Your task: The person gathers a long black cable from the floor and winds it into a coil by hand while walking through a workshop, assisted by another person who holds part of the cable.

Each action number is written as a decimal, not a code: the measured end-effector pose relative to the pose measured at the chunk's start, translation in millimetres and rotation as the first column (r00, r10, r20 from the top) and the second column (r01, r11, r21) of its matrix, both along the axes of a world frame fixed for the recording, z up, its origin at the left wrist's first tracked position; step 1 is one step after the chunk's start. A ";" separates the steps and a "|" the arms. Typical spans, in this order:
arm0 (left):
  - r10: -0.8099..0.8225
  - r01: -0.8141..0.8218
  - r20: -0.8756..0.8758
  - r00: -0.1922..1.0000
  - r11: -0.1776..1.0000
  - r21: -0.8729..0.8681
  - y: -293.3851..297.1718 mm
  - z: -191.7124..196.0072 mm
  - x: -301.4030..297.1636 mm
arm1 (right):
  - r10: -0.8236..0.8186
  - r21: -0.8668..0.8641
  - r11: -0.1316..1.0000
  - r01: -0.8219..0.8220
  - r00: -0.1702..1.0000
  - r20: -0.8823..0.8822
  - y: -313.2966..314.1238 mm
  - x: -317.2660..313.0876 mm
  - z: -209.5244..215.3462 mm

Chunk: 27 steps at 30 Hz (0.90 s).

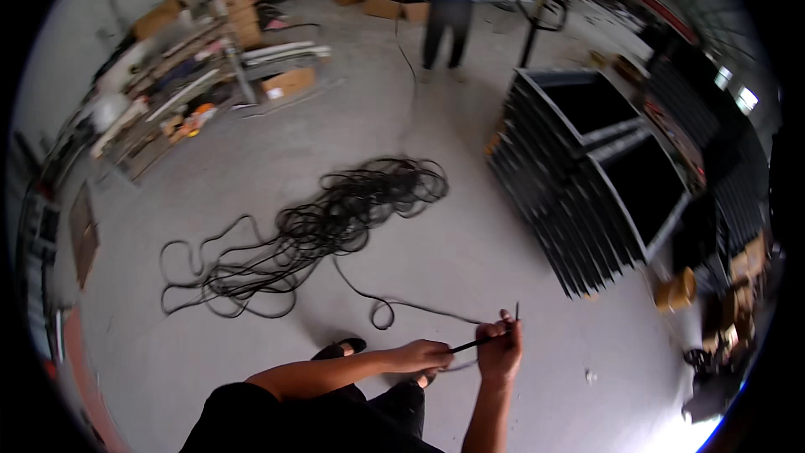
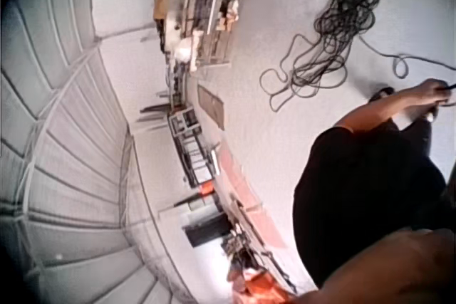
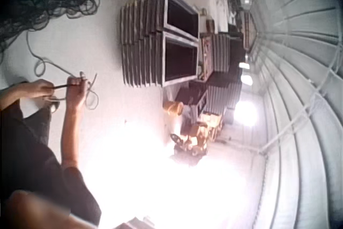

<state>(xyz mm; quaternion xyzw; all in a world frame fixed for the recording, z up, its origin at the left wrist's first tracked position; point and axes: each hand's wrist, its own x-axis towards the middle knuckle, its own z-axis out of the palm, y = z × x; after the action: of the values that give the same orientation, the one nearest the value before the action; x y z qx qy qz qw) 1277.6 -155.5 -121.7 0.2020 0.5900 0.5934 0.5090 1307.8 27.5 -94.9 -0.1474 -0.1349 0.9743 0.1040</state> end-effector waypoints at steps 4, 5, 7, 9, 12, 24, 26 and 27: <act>-0.106 -0.308 -0.723 0.683 0.855 -0.417 -104.1 -9.3 26.7 | 0.063 0.007 0.998 -0.064 0.997 0.050 92.8 -29.6 -47.2; -0.073 -0.301 -0.588 0.806 0.805 -0.512 -139.4 -14.8 42.2 | 0.091 -0.037 0.995 -0.088 0.992 0.082 119.5 -32.9 -65.2; -0.136 -0.421 -0.599 0.789 0.590 -0.689 -217.6 -16.8 90.3 | 0.116 -0.167 0.982 -0.090 0.981 0.155 178.3 -36.2 -100.6; -0.041 -0.695 -0.743 0.668 0.324 -0.642 -299.8 -7.2 156.1 | 0.086 -0.268 0.963 -0.006 0.954 0.286 238.3 -35.9 -133.5; -0.086 -0.824 -0.863 0.498 -0.357 -0.440 -426.8 25.7 284.3 | 0.066 0.035 0.997 -0.071 0.987 0.146 336.5 -19.6 -158.7; 0.732 -0.737 -0.095 -0.674 -0.675 0.027 -473.5 32.2 514.5 | 0.529 0.664 0.625 -0.410 0.848 0.026 129.8 65.8 -89.8; 0.866 -0.914 0.374 -0.331 -0.393 0.099 -389.8 6.7 473.5 | 0.795 0.372 0.538 -0.757 0.602 0.076 -11.5 156.8 -81.5; 0.937 -0.963 0.266 -0.227 -0.257 0.083 -341.3 -3.8 456.0 | 0.924 0.324 0.349 -0.880 0.380 0.036 -61.9 204.7 -69.7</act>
<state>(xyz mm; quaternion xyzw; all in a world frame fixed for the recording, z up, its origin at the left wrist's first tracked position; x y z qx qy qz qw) 1733.6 -496.9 -125.5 -0.3004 0.4131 0.8461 -0.1522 1512.5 -34.4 -164.6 0.0437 -0.3262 0.8455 -0.4205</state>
